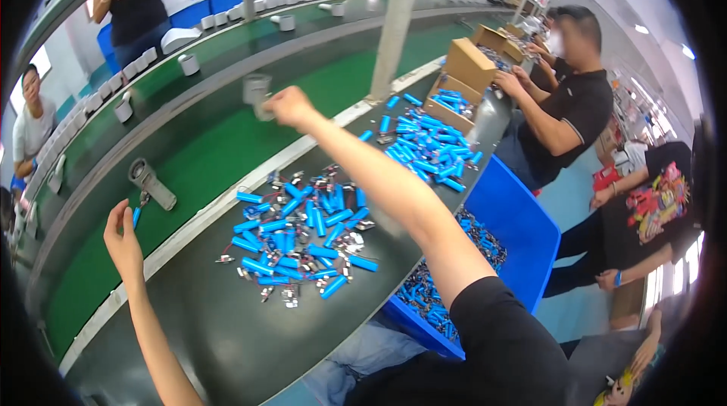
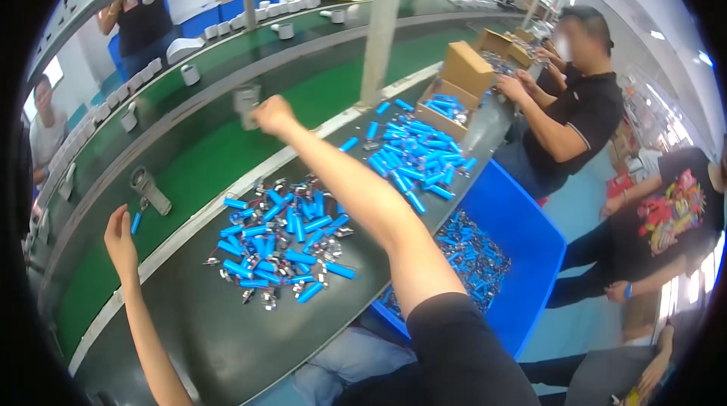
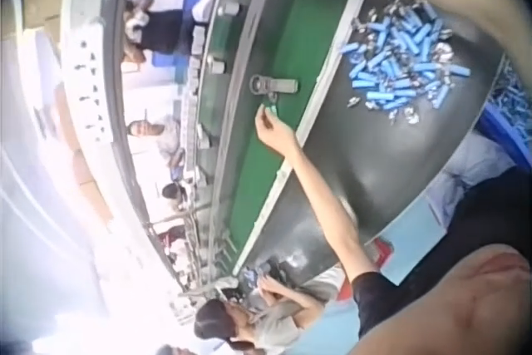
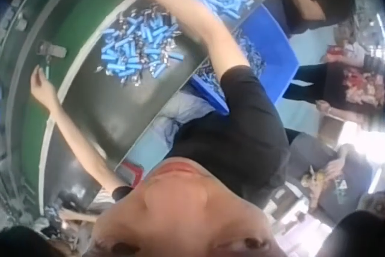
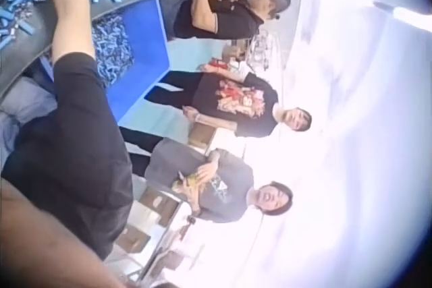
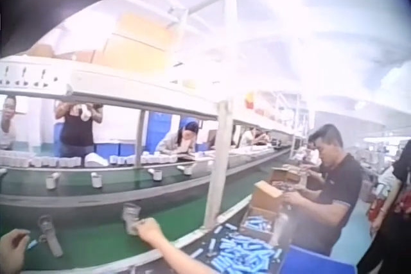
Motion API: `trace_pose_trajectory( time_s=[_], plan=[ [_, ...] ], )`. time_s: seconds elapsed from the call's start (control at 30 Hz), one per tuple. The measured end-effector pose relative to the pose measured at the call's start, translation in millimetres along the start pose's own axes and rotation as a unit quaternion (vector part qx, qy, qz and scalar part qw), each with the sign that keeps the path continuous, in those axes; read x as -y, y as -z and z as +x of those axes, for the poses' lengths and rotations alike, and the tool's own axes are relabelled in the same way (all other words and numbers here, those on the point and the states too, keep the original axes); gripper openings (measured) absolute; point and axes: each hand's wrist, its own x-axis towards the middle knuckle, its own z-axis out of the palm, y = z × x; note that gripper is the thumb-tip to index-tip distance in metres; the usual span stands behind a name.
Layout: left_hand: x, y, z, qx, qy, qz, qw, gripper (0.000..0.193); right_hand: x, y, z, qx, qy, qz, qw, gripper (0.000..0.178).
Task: The person assembles blue electronic components onto circular bases by hand at a production line station, using an assembly jig to position the components.
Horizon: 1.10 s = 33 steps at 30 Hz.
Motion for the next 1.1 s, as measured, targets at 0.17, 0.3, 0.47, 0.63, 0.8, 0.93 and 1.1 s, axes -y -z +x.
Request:
trace_pose_trajectory(
  time_s=[0.17,0.3,0.47,0.63,0.8,0.93,1.1],
  plan=[
    [-84,-24,-66,0.019,-0.042,-0.084,0.995,0.048,73,-10,-174,0.131,0.116,0.13,0.976,0.019],
    [-109,-25,-128,0.101,-0.025,-0.1,0.99,0.06,102,-9,-295,0.254,0.163,0.115,0.946,0.024],
    [-96,-18,-181,0.108,0.054,-0.191,0.974,0.057,82,40,-346,0.203,0.05,0.152,0.966,0.036],
    [-79,-29,-205,0.136,-0.015,-0.153,0.979,0.06,-5,98,-304,-0.115,0.128,-0.192,0.966,0.024],
    [-72,-29,-209,0.144,-0.079,-0.092,0.982,0.06,-52,123,-244,-0.129,0.139,-0.277,0.942,0.034],
    [-77,-33,-208,0.158,-0.073,-0.102,0.979,0.058,-63,137,-234,-0.105,0.097,-0.341,0.929,0.035],
    [-76,-27,-208,0.144,-0.069,-0.087,0.983,0.055,-2,157,-248,-0.035,0.089,-0.266,0.959,0.032]
  ],
)
